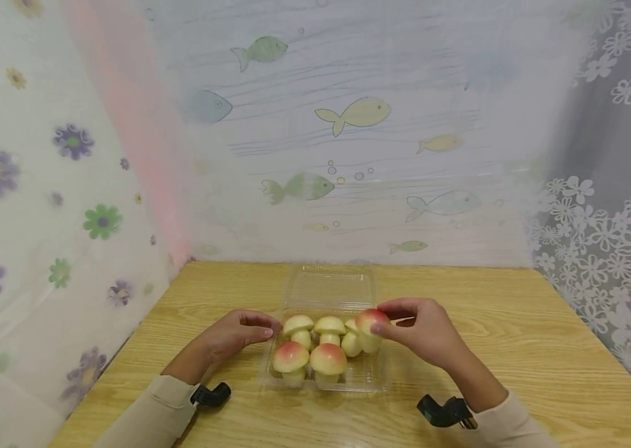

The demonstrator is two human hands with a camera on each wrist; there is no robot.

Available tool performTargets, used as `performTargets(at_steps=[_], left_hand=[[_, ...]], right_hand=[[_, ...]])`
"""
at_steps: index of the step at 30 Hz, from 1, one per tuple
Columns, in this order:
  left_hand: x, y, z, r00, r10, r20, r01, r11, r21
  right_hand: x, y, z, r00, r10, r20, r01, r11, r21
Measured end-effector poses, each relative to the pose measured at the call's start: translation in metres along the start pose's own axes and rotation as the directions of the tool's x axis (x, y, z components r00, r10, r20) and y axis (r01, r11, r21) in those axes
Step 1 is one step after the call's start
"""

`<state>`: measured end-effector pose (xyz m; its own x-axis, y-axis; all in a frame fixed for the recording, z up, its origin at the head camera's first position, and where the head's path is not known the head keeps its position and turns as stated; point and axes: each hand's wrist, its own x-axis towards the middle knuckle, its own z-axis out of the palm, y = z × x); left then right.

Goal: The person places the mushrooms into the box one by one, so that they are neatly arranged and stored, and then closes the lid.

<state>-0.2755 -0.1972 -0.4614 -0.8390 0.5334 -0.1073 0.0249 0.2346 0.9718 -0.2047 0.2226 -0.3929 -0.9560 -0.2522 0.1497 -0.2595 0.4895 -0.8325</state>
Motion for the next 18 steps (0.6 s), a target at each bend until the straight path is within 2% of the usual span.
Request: performTargets(at_steps=[18], left_hand=[[0.0,-0.001,0.0,1.0,-0.006,0.007,0.006,1.0,0.006]], right_hand=[[0.001,-0.002,0.011,0.999,-0.012,0.05,0.011,1.0,0.013]])
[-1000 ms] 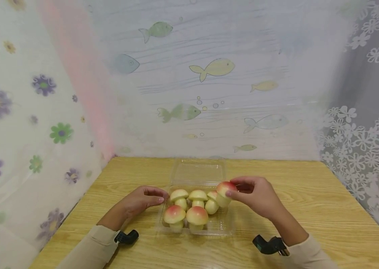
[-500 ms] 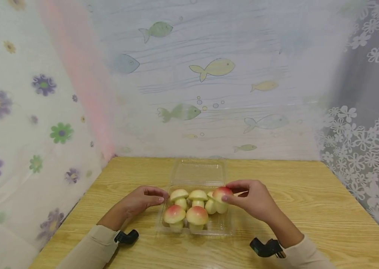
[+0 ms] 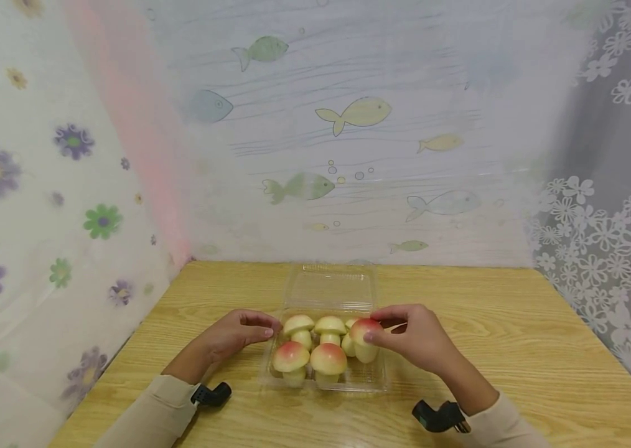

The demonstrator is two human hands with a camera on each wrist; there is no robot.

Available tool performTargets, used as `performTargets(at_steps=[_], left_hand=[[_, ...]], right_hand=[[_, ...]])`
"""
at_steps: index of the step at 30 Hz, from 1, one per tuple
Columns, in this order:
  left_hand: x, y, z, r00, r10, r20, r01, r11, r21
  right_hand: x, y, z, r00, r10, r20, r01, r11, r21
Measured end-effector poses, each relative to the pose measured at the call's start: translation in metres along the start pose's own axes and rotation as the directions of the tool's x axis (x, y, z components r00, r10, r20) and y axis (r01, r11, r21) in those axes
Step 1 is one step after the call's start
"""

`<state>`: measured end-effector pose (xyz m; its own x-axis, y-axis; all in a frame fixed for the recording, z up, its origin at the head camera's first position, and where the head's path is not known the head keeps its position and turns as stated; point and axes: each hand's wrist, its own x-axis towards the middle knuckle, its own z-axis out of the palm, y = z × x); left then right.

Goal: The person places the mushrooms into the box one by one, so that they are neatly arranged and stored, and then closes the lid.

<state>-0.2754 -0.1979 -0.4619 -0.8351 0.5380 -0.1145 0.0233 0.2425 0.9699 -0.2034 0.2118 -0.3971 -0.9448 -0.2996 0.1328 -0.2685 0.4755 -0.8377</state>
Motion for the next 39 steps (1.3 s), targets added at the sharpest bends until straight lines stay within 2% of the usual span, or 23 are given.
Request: performTargets(at_steps=[11,17,31,39], left_hand=[[0.0015,-0.0012,-0.0006,1.0,0.004,-0.004,-0.004,1.0,0.015],[0.0014,-0.002,-0.001,1.0,0.001,-0.002,-0.001,1.0,0.013],[0.0006,-0.0026,-0.0003,1.0,0.011,-0.001,-0.011,1.0,0.009],[0.0,-0.0014,-0.0007,1.0,-0.001,-0.003,0.001,1.0,0.004]], right_hand=[[-0.001,-0.001,0.0021,1.0,-0.029,0.011,0.03,0.999,-0.025],[-0.0024,-0.0017,0.0027,0.998,-0.042,0.045,0.043,0.998,-0.034],[-0.0024,0.0032,0.0079,0.992,-0.095,0.083,0.103,0.989,-0.107],[-0.0024,0.002,0.0101,0.993,-0.081,0.081,0.093,0.984,-0.153]])
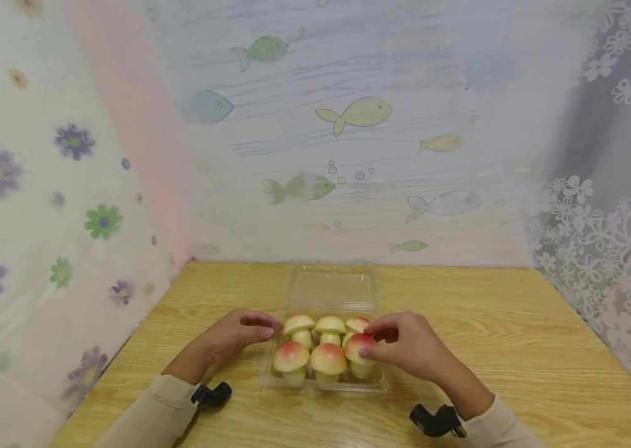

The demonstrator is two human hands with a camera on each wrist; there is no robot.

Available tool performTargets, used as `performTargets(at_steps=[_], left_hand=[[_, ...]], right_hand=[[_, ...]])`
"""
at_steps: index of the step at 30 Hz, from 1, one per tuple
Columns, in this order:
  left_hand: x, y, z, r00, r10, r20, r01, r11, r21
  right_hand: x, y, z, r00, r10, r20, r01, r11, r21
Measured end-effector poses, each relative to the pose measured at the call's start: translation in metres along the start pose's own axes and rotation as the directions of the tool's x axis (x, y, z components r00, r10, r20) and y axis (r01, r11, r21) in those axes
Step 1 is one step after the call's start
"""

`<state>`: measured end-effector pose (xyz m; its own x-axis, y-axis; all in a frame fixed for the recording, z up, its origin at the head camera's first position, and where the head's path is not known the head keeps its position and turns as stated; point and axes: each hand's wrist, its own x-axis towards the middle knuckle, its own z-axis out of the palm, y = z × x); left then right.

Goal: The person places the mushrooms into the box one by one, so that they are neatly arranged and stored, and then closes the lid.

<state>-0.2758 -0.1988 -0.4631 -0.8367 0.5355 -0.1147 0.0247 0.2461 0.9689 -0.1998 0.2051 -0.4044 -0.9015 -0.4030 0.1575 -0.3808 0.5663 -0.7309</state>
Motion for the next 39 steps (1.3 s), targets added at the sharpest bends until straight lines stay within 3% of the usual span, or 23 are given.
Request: performTargets(at_steps=[18,39], left_hand=[[0.0012,0.0016,0.0014,1.0,-0.009,-0.021,0.008,1.0,-0.011],[0.0005,0.0027,0.0024,1.0,-0.006,-0.015,0.006,1.0,-0.023]], right_hand=[[-0.0003,0.004,-0.0005,0.997,-0.077,0.016,0.079,0.988,-0.131],[-0.0017,0.0036,-0.0033,0.994,-0.083,0.069,0.092,0.985,-0.146]])
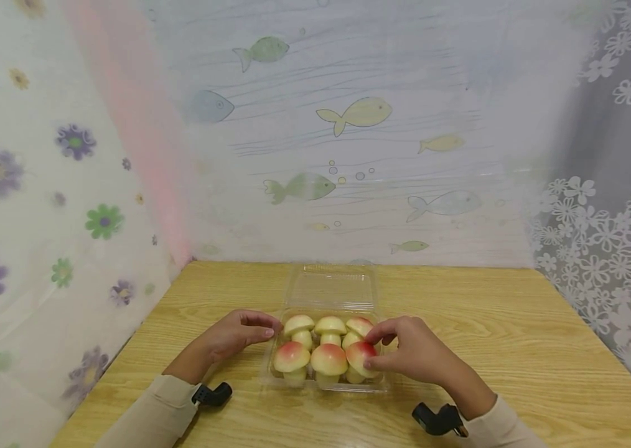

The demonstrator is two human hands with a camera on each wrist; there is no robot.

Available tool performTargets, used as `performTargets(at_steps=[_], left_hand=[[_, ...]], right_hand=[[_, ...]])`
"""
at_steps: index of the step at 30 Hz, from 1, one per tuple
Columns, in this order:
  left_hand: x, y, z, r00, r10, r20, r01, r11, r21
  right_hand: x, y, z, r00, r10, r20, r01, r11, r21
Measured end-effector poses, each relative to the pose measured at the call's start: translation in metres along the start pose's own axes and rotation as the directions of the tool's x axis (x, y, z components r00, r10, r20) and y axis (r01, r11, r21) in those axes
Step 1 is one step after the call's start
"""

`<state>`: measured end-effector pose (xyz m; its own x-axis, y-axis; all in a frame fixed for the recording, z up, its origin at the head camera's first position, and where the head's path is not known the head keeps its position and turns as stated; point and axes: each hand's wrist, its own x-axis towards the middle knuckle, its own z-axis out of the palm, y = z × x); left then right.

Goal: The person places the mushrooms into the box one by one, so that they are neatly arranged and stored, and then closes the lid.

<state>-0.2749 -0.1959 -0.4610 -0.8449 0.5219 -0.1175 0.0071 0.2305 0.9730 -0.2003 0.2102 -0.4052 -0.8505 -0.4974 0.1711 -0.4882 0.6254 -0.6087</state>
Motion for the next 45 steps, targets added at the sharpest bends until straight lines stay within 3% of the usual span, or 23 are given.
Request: performTargets(at_steps=[27,45], left_hand=[[-0.0004,-0.0008,-0.0026,1.0,-0.015,0.001,0.015,1.0,0.02],[-0.0014,0.0014,-0.0012,1.0,-0.002,0.005,0.002,1.0,0.014]], right_hand=[[-0.001,-0.0001,-0.0033,0.999,0.013,0.039,-0.014,1.0,0.009],[-0.0009,-0.0009,-0.0043,0.993,-0.01,0.114,0.003,0.998,0.064]])
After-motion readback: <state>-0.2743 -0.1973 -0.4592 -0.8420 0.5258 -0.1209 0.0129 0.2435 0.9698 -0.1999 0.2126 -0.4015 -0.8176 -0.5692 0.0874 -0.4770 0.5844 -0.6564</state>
